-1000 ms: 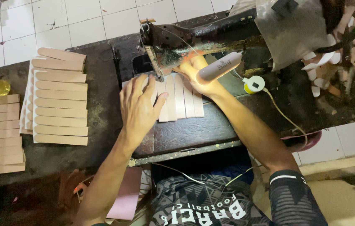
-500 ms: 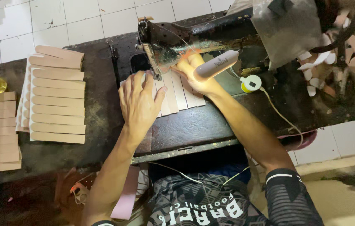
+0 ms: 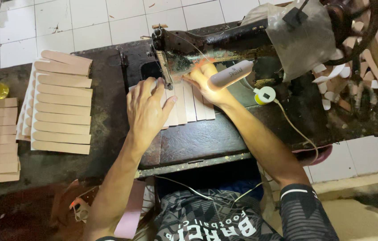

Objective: The person repeatedly feeds stacks of light-colored fabric pieces through a sewing machine, stitching along one edge. After each pass, the person removes the stitched stack, separates the pieces, and prepares the next batch for sewing.

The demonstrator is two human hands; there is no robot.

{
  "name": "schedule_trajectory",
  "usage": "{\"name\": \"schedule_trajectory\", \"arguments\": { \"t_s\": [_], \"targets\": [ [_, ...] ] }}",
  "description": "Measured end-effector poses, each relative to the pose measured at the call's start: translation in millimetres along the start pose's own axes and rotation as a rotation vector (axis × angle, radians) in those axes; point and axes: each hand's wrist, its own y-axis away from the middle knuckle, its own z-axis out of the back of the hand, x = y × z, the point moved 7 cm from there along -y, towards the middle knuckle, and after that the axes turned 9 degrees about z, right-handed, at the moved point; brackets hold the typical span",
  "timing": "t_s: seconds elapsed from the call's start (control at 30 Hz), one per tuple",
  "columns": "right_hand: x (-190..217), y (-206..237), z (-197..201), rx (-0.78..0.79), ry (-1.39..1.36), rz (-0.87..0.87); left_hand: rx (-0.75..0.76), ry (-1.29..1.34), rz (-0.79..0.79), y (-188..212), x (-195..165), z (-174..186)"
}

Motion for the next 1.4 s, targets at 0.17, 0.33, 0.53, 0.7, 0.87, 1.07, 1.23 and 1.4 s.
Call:
{"name": "schedule_trajectory", "arguments": {
  "t_s": [0.17,0.33,0.53,0.7,0.87,1.07,1.23,1.4],
  "targets": [
    [-3.2,1.7,4.2,-0.02,0.005,0.034,0.054,0.056,-0.018,-7.0,3.0,10.4],
    [1.9,2.5,15.4,-0.101,0.287,-0.014,0.409,0.065,0.083,-0.4,15.1,16.1],
    [14.9,-0.7,6.0,-0.075,0.265,0.015,0.346,0.682,0.314,3.1,17.8,24.8],
    [12.3,-1.2,8.2,-0.094,0.174,0.03,0.579,0.96,0.686,16.9,37.4,6.0],
    [5.9,0.5,9.1,0.003,0.399,0.043,0.246,0.44,0.09,0.1,23.1,17.9],
    [-2.8,2.1,8.0,-0.051,0.137,-0.016,0.33,0.347,-0.116,-0.7,31.3,-8.4],
    [-1.5,-1.3,7.3,-0.037,-0.001,0.056,0.287,0.332,-0.109,-1.2,33.1,-14.4],
    [5.6,-2.1,2.7,-0.068,0.006,0.022,0.231,0.304,-0.099,-2.4,28.7,-18.4]
  ]
}}
